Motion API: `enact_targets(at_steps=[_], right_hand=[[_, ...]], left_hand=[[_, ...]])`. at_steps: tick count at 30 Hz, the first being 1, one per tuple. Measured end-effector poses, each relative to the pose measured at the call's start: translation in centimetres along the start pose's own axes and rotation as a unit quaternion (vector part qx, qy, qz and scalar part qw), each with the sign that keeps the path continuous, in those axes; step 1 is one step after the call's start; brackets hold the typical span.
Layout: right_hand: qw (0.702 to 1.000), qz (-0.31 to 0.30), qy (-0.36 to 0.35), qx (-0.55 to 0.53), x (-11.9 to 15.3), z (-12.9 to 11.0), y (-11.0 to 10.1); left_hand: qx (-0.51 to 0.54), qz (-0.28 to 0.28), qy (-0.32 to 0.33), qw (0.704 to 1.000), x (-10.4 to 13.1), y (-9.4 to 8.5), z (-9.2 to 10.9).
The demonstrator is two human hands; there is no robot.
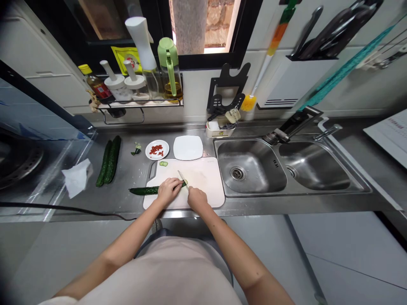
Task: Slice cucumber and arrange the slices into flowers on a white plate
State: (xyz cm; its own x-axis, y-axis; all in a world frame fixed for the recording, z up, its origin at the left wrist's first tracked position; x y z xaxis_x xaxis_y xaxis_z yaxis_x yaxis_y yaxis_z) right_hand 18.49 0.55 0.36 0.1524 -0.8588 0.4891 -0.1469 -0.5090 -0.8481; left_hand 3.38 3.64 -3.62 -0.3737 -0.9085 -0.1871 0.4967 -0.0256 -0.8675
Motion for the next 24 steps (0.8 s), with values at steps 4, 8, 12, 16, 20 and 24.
enact_targets(at_steps=[4,8,12,16,20,24], right_hand=[[1.0,-0.004,0.002,-0.008,-0.5,-0.3,-0.2],[1.0,-0.004,0.005,-0.019,-1.0,-0.6,-0.3],[1.0,0.011,0.011,-0.023,-1.1,-0.9,-0.1],[1.0,0.013,0.013,-0.017,-0.5,-0.7,0.4],[1.0,-0.005,0.021,-0.005,1.0,-0.1,0.9],[0.999,-0.024,0.037,0.001,2.5,0.6,1.5]], left_hand=[[-0.004,0.002,0.001,1.0,0.0,0.0,0.0],[-0.005,0.004,-0.001,1.0,0.0,0.0,0.0],[-0.006,0.007,-0.001,1.0,0.1,0.0,0.0],[-0.008,0.008,-0.002,1.0,0.1,0.0,0.1],[-0.009,0.008,-0.005,1.0,0.2,0.0,0.0],[-0.005,0.004,-0.005,1.0,0.1,0.0,0.0]])
Point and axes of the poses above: each hand's wrist, its own x-axis away from the middle knuckle, its own y-axis out of the palm, z = x × y, the point moved 3 cm from there along -x, towards the middle knuckle
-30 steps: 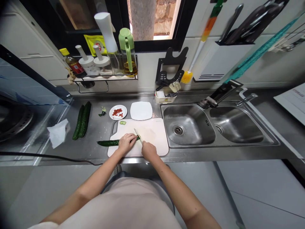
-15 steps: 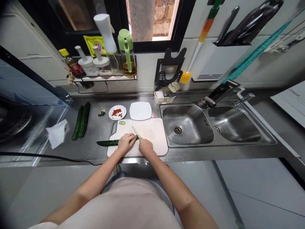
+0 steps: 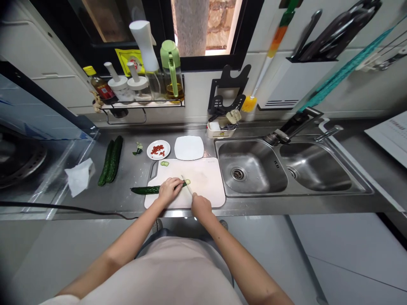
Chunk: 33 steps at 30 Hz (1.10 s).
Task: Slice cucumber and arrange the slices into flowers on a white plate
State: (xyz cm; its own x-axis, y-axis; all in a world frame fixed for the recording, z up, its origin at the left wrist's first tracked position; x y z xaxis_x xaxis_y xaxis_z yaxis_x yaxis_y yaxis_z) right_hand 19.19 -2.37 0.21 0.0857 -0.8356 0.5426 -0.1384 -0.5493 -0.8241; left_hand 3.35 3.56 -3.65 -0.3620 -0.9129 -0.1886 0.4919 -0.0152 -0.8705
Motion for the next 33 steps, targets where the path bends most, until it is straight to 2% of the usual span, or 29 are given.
enact_targets(at_steps=[4,12,17,33], right_hand=[[1.0,0.002,0.004,0.001,0.2,0.0,0.1],[1.0,0.014,-0.01,-0.022,-2.5,-1.6,-1.4],[0.999,0.02,-0.007,-0.03,-2.9,-1.9,-1.6],[1.0,0.001,0.01,0.003,1.9,1.1,1.1]], left_hand=[[0.003,0.004,-0.002,1.0,0.0,0.0,0.0],[-0.005,0.0,-0.007,1.0,0.1,-0.1,0.1],[-0.006,-0.008,-0.02,1.0,0.1,-0.3,0.4],[0.046,-0.05,-0.072,0.995,-0.6,-0.9,0.5]])
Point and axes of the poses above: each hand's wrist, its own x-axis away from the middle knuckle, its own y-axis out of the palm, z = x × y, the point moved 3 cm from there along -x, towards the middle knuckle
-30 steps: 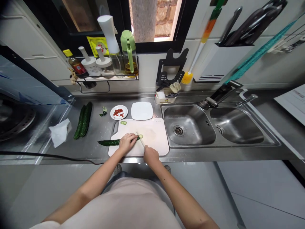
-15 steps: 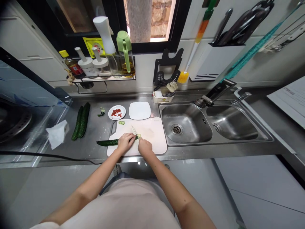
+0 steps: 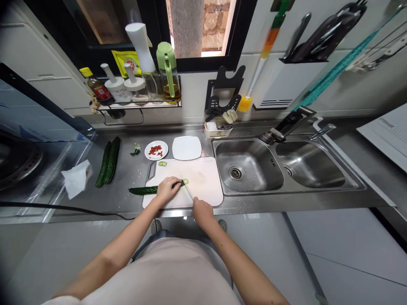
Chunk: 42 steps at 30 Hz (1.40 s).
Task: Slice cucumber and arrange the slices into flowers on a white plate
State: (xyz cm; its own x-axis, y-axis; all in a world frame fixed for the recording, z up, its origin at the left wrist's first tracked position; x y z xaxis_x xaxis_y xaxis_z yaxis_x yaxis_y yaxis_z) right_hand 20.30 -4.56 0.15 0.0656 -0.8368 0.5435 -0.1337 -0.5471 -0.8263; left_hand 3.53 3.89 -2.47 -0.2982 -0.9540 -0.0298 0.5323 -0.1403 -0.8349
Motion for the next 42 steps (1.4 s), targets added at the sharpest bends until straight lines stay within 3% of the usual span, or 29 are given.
enact_targets(at_steps=[5,13,20,30,42], right_hand=[[1.0,-0.004,0.0,-0.004,1.2,0.7,0.1],[0.999,-0.014,0.017,-0.025,2.3,2.3,-1.4],[0.996,0.028,0.067,-0.043,0.0,3.4,-2.8],[0.996,0.032,0.075,-0.046,-2.6,2.9,-2.6],[0.996,0.023,0.076,-0.038,-3.7,3.3,-2.5]], left_hand=[[0.007,-0.004,-0.013,1.0,-0.1,0.2,-0.1],[0.008,-0.02,-0.05,0.999,-0.4,-0.2,0.0],[-0.048,-0.045,-0.053,0.996,-1.4,0.3,1.5],[-0.116,-0.042,-0.038,0.992,-2.4,2.6,3.0],[-0.082,-0.043,-0.082,0.992,-3.3,2.2,3.6]])
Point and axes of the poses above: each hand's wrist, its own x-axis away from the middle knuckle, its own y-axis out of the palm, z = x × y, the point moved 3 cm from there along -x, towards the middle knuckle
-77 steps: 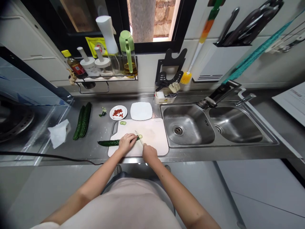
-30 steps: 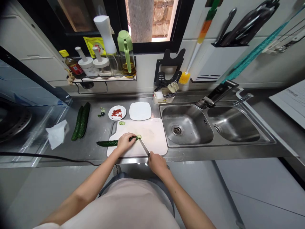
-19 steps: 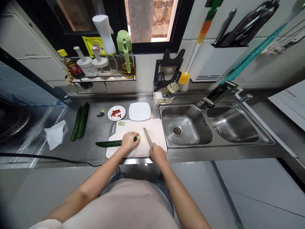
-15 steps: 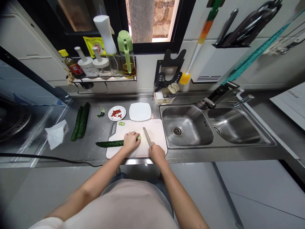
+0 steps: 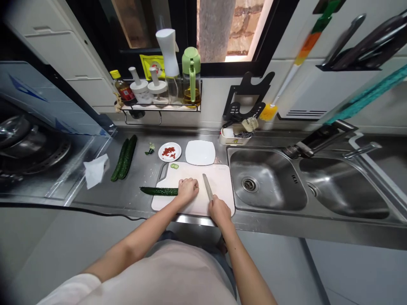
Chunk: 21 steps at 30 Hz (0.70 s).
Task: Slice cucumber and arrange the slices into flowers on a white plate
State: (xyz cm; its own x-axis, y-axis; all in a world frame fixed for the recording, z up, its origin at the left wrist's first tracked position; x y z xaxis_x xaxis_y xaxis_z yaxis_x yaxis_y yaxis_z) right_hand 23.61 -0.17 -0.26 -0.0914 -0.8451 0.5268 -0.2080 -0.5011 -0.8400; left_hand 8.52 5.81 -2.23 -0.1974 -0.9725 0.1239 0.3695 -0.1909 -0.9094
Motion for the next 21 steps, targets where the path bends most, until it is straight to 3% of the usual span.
enact_targets(at_steps=[6,13,17,21], right_hand=[[1.0,-0.005,-0.002,0.001,0.0,-0.1,0.0],[1.0,-0.006,-0.001,0.0,-0.1,0.0,0.0],[1.0,0.0,-0.002,0.003,-0.1,0.0,0.1],[1.0,0.001,-0.004,0.003,-0.1,0.0,0.1]], left_hand=[[0.093,0.039,-0.056,0.993,-0.6,-1.5,-0.9],[0.246,0.089,-0.195,0.945,-3.4,-3.2,-7.0],[0.248,0.118,-0.227,0.934,-4.5,-3.5,-10.0],[0.229,0.128,-0.245,0.933,-5.2,-3.5,-11.4]])
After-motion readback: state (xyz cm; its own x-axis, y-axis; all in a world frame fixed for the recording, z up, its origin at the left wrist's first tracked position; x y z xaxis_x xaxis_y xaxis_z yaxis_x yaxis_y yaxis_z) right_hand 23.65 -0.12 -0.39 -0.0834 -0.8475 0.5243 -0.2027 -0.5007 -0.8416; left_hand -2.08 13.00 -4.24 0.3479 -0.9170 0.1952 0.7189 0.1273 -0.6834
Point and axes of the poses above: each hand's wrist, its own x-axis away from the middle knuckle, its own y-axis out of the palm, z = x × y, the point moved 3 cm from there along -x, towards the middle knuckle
